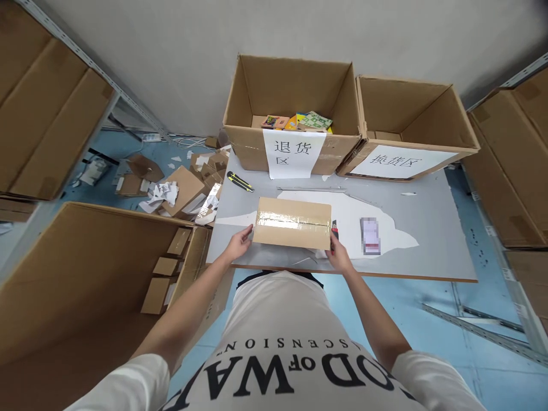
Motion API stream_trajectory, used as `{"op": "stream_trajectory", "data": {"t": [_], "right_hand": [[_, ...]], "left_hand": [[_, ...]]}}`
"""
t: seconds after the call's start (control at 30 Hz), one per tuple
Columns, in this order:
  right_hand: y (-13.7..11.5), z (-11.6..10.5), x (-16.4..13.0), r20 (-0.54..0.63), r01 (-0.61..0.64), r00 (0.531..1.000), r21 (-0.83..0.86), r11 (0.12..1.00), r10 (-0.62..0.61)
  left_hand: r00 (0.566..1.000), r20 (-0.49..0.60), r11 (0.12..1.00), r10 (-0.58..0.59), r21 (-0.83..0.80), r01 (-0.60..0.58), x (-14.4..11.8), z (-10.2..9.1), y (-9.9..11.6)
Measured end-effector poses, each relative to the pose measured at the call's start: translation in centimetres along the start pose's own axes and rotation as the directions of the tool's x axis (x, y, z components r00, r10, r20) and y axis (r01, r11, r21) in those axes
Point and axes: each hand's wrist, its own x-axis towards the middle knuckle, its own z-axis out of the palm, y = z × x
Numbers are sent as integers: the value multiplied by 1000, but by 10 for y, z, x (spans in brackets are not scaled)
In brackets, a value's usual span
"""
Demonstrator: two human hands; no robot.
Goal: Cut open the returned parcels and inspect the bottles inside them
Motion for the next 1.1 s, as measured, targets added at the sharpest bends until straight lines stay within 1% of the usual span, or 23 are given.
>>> {"op": "stream_trajectory", "data": {"t": [0.03,0.1,0.17,0.23,0.33,0.43,0.5,0.53,0.6,0.7,0.8,0.93,1.0,1.1], "right_hand": [[2,6,-4,39,21,999,-14,1000,-20],[1,17,-8,55,13,998,18,1000,-14],[-2,25,-8,22,-34,999,66,997,32],[-6,28,-6,-3,-67,998,109,992,68],[-12,20,0,18,-75,997,117,990,73],[-23,3,6,49,-75,996,135,988,69],[-33,-10,10,60,-68,996,130,989,61],[-39,-17,12,61,-67,996,96,993,61],[-51,-29,17,53,-71,996,-26,997,72],[-66,-39,27,32,-72,996,-204,976,80],[-71,-39,36,17,-76,996,-294,953,84],[-65,-30,48,33,-92,994,-311,946,107],[-60,-26,52,41,-115,990,-306,945,134],[-52,-23,55,34,-152,985,-280,948,168]], "left_hand": [[999,40,999,28,31,-29,-3,2,-7],[994,86,995,60,73,-67,-7,10,-16],[994,85,993,74,89,-81,-8,19,-19],[994,57,991,89,92,-94,-7,25,-16],[992,45,984,116,132,-121,-7,26,0],[992,35,969,124,213,-129,-12,19,25],[993,1,957,118,267,-114,-14,13,42],[994,-18,953,107,288,-98,-15,12,51],[996,-50,948,79,314,-59,-14,11,64],[995,-85,942,50,334,-19,-6,13,77],[992,-122,939,36,344,8,7,16,79],[990,-143,943,-10,329,57,23,17,71],[992,-124,953,-30,296,66,28,17,66],[998,-34,977,-51,207,57,31,14,59]]}}
